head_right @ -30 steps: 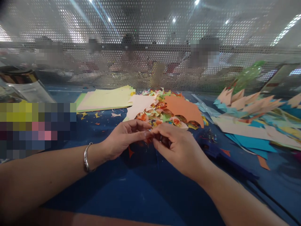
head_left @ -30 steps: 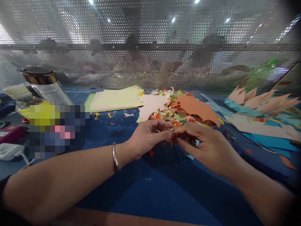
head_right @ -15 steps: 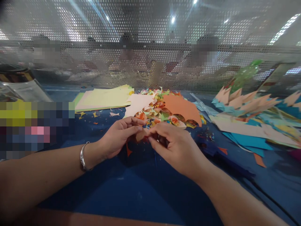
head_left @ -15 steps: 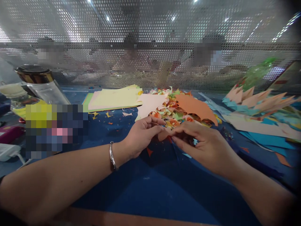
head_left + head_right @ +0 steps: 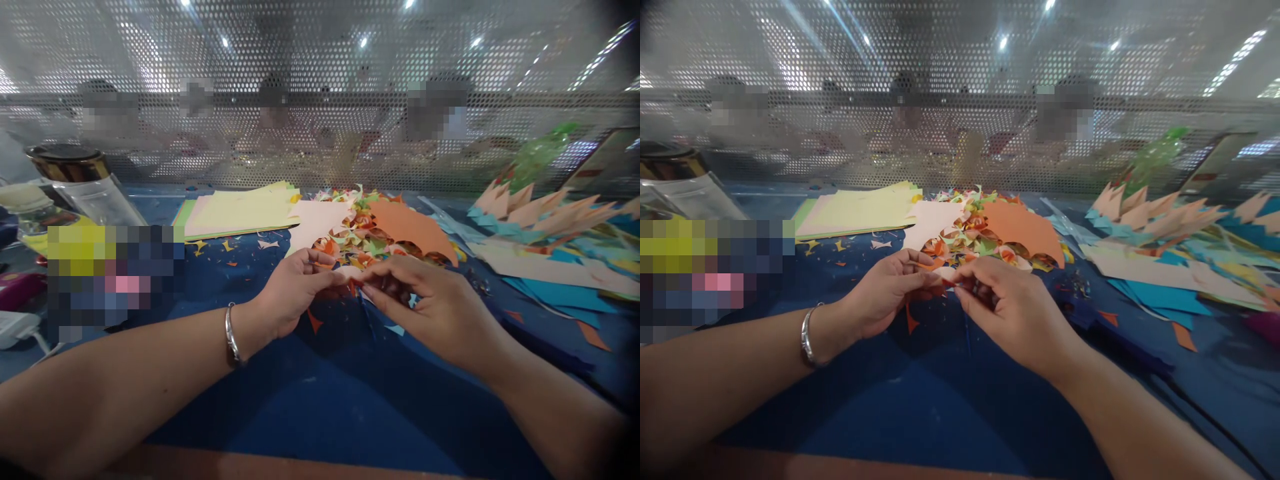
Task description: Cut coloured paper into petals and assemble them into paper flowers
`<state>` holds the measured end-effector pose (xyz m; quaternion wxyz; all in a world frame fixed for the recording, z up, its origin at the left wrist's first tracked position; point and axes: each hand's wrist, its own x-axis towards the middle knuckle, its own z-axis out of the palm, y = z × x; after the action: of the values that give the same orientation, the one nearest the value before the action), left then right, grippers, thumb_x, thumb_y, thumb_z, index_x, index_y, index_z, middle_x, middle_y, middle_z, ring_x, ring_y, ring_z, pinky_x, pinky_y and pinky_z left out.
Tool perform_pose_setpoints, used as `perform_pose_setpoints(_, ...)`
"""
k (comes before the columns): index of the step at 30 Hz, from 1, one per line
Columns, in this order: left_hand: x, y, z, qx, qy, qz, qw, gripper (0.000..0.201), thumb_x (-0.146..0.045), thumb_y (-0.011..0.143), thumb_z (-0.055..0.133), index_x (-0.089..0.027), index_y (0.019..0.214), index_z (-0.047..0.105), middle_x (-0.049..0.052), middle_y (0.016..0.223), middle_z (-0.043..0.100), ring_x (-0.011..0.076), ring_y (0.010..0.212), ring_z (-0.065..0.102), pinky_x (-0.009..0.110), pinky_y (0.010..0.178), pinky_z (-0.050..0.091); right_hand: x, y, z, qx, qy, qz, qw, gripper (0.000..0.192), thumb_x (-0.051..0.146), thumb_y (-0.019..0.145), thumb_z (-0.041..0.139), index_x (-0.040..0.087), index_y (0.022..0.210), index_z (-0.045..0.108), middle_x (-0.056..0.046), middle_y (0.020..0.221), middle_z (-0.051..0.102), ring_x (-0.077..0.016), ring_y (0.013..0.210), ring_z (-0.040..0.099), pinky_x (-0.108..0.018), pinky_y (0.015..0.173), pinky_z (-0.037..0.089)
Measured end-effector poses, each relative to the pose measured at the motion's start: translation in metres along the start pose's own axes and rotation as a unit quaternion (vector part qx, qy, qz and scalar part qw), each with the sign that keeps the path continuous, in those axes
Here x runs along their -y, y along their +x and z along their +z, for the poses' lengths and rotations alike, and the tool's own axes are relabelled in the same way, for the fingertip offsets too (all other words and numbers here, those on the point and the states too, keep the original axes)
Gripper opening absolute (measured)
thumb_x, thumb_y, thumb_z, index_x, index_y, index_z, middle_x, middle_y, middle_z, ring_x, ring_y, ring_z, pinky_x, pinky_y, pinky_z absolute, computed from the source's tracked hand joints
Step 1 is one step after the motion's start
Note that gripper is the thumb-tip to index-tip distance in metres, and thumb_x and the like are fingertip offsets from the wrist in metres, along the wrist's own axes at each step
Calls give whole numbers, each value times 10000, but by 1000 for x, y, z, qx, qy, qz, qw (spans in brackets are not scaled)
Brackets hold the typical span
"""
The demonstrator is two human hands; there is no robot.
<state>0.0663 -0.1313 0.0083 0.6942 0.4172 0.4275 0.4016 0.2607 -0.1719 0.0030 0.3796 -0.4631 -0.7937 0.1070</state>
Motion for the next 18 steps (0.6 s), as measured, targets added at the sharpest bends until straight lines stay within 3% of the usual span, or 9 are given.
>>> perform_pose_setpoints(6, 6, 10, -8, -26, 31, 90, 995, 205, -21, 860, 740, -142, 943, 596, -10, 686, 675, 81, 616, 655, 202, 630, 463, -1, 0, -6, -33, 11, 53, 998, 161, 385, 953, 656, 250, 933, 743, -31, 791, 734, -145, 579, 630, -268, 542, 515)
perform_pose_setpoints(13, 12, 11, -9, 21, 62, 114, 991, 173, -57, 889, 693, -157, 996, 602, -35, 684, 646, 79, 589, 614, 231, 626, 473, -11, 1, -14, -70, 60, 174, 981, 483, 686, 865, 686, 206, 811, 697, -14, 604, 620, -129, 488, 547, -246, 444, 442)
perform_pose_setpoints(18, 14, 11, -9, 28, 55, 126, 990, 196, -46, 861, 707, -154, 977, 592, -31, 721, 635, 84, 655, 635, 233, 663, 491, -11, -1, -17, -108, 153, 226, 956, 457, 651, 796, 779, 206, 756, 678, -11, 608, 606, -128, 521, 549, -251, 477, 474)
